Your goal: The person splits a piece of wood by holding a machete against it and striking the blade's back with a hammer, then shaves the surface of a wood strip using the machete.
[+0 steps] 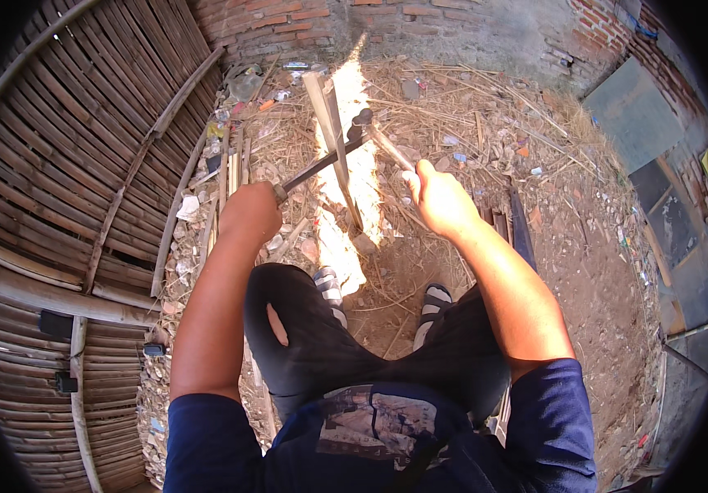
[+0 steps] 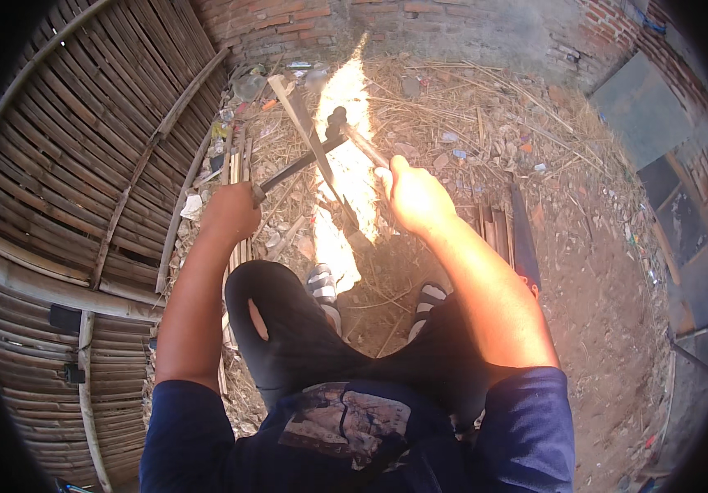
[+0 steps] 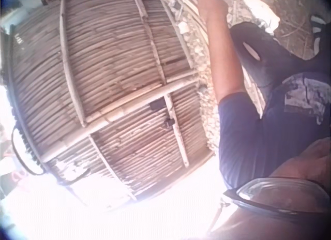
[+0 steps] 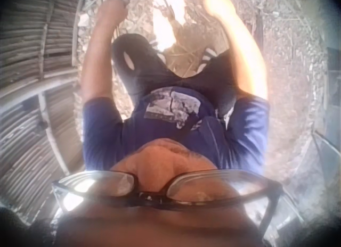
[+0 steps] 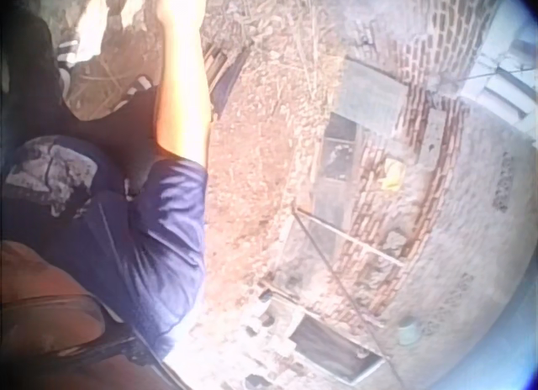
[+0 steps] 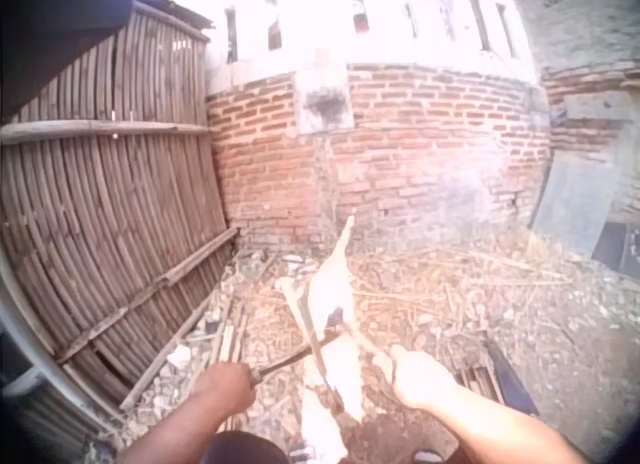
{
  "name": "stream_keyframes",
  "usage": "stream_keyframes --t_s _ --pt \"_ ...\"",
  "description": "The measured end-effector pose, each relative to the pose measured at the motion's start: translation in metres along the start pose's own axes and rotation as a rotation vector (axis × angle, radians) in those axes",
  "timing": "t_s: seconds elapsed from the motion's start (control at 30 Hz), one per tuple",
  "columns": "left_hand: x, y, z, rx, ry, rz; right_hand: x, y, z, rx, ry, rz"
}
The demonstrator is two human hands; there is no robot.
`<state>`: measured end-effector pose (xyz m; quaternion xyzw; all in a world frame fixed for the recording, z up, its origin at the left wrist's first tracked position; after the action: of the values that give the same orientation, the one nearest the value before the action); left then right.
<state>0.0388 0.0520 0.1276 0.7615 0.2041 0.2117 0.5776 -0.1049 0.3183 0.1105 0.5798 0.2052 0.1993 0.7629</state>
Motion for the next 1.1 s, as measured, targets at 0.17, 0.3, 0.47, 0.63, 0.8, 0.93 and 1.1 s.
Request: stream_keyframes --t_s 0.17,0.3,0.47,0.63,0.8,0.93,1.1 --pt "0.0 -0.002 0.006 0.024 -0.049 -0.04 -0.009 0.073 -0.007 -0.217 -0.015 -0.233" --pt "-0.004 -0.007 0.002 0.04 -0.038 -0.045 -0.002 0.076 -0.007 -0.43 -0.1 -0.416" --pt "-0.005 -0.01 -0.01 0.013 0.004 0.012 -0.006 -0.017 -0.018 -0.024 0.012 -0.036" --pt "-0.008 -0.012 0.005 -0.002 0.023 0.019 -0.014 0.058 -0.006 -0.166 0.002 -0.137" --pt "-0.008 -0.013 0.0 -0.003 0.021 0.016 -0.001 0.072 -0.003 -0.396 -0.065 -0.464" --pt "-0.013 -0.014 -0.005 -0.012 0.012 0.034 -0.004 -0.016 -0.012 -0.15 -0.06 -0.114" --pt "-0.005 -0.01 -0.001 -0.005 0.035 0.057 -0.022 0.017 -0.012 -0.139 0.032 -0.125"
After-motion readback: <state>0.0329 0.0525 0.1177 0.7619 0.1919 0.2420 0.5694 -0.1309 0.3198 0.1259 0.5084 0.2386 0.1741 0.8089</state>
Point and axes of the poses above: each hand's wrist, its own x-axis away from the middle knuckle, its own y-axis out of the back of the hand, z = x × y, the point moved 7 cm from there along -x, towards the middle knuckle, and after that the axes turned 11 degrees about x, right-handed, at the moved point
